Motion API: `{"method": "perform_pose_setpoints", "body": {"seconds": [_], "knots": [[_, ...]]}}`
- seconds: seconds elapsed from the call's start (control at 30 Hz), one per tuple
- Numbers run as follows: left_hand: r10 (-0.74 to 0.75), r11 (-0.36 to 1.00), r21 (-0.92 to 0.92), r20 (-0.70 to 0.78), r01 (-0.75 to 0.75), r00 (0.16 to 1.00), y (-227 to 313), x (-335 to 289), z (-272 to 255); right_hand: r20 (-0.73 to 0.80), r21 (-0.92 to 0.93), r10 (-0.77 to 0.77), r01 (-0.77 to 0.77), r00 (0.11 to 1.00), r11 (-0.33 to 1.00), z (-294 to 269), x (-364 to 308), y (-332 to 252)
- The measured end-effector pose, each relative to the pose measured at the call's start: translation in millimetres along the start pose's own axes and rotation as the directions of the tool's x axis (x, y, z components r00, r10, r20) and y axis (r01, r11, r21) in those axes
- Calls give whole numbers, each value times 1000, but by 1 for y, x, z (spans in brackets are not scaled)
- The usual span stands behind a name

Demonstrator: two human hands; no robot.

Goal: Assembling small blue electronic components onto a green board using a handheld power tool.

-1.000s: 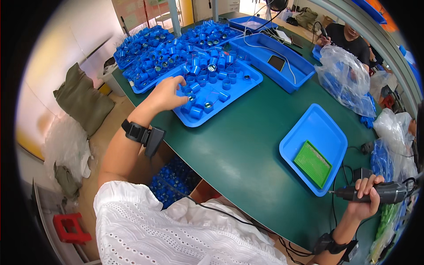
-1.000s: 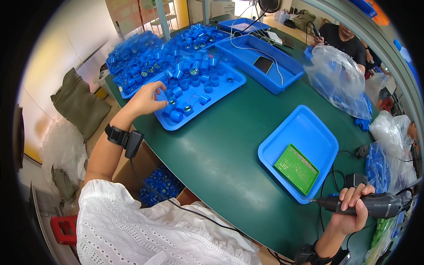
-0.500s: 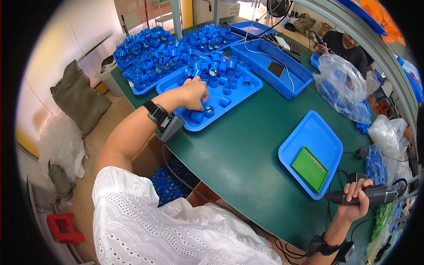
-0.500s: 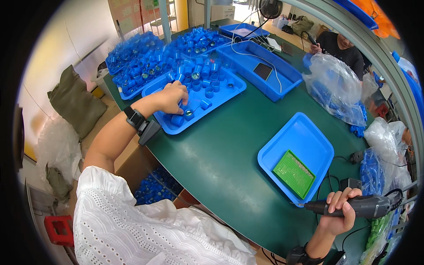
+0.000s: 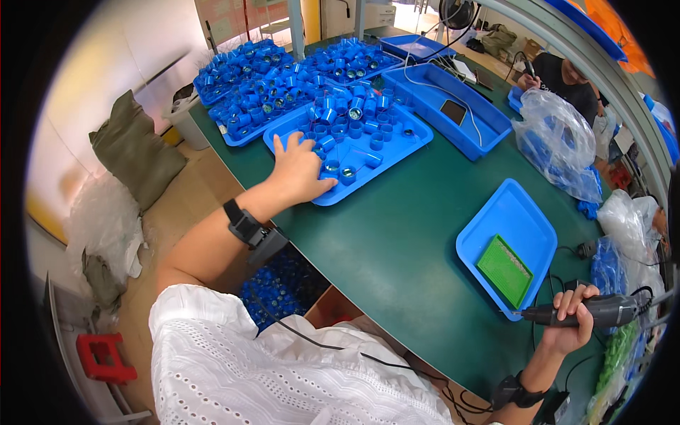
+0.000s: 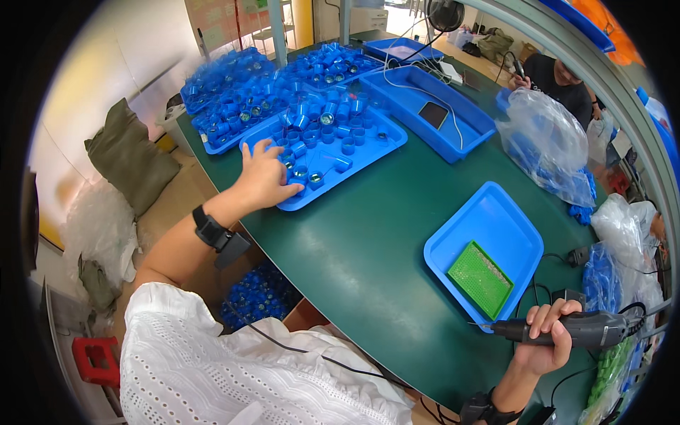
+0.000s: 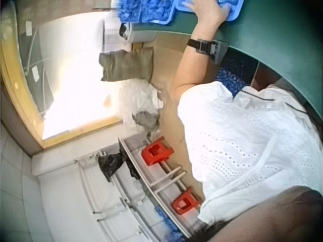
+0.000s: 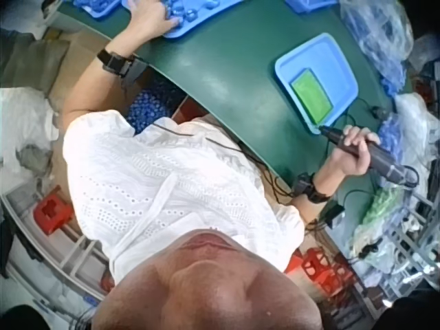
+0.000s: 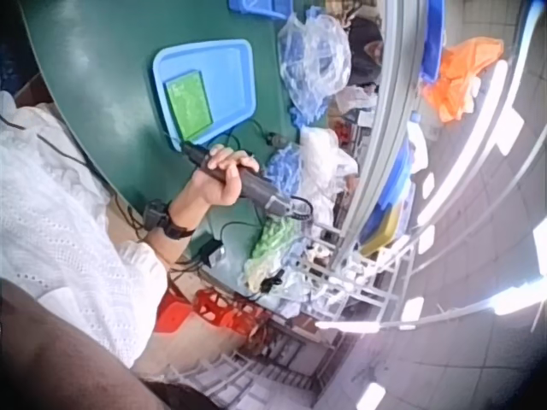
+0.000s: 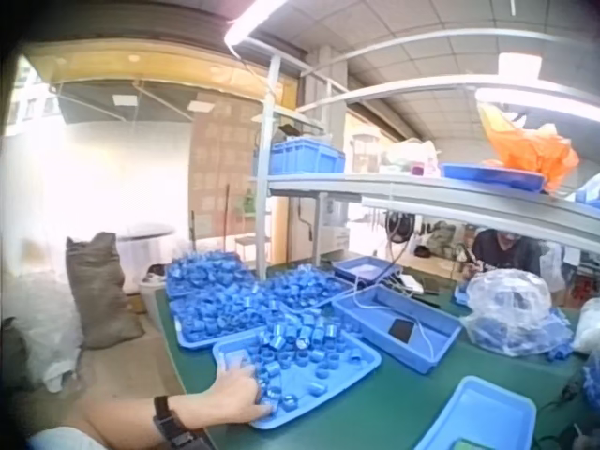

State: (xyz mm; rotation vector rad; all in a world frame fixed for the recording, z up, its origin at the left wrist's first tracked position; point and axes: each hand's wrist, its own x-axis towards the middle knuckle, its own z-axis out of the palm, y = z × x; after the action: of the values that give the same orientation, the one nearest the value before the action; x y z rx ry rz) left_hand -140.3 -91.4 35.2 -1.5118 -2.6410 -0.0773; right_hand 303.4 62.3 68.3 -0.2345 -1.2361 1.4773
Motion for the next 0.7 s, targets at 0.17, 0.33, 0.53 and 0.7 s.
{"method": "perform_pose_setpoints", "body": {"seconds": [0.17,0.33,0.53,0.7], "knots": [[-150,970,-212,-123,122,981,1,1,31,22,43,24,-24,999,999,6,-1,6],[-102,946,-323,-221,26,970,-4,3,39,-10,32,22,-21,1000,999,5,-3,6],[-33,997,-72,-309,11,950,-2,8,15,-42,49,21,-19,999,999,-5,-6,11],[184,983,43,-314,-179,932,3,16,18,-58,76,48,-43,997,996,-6,-8,16]]}}
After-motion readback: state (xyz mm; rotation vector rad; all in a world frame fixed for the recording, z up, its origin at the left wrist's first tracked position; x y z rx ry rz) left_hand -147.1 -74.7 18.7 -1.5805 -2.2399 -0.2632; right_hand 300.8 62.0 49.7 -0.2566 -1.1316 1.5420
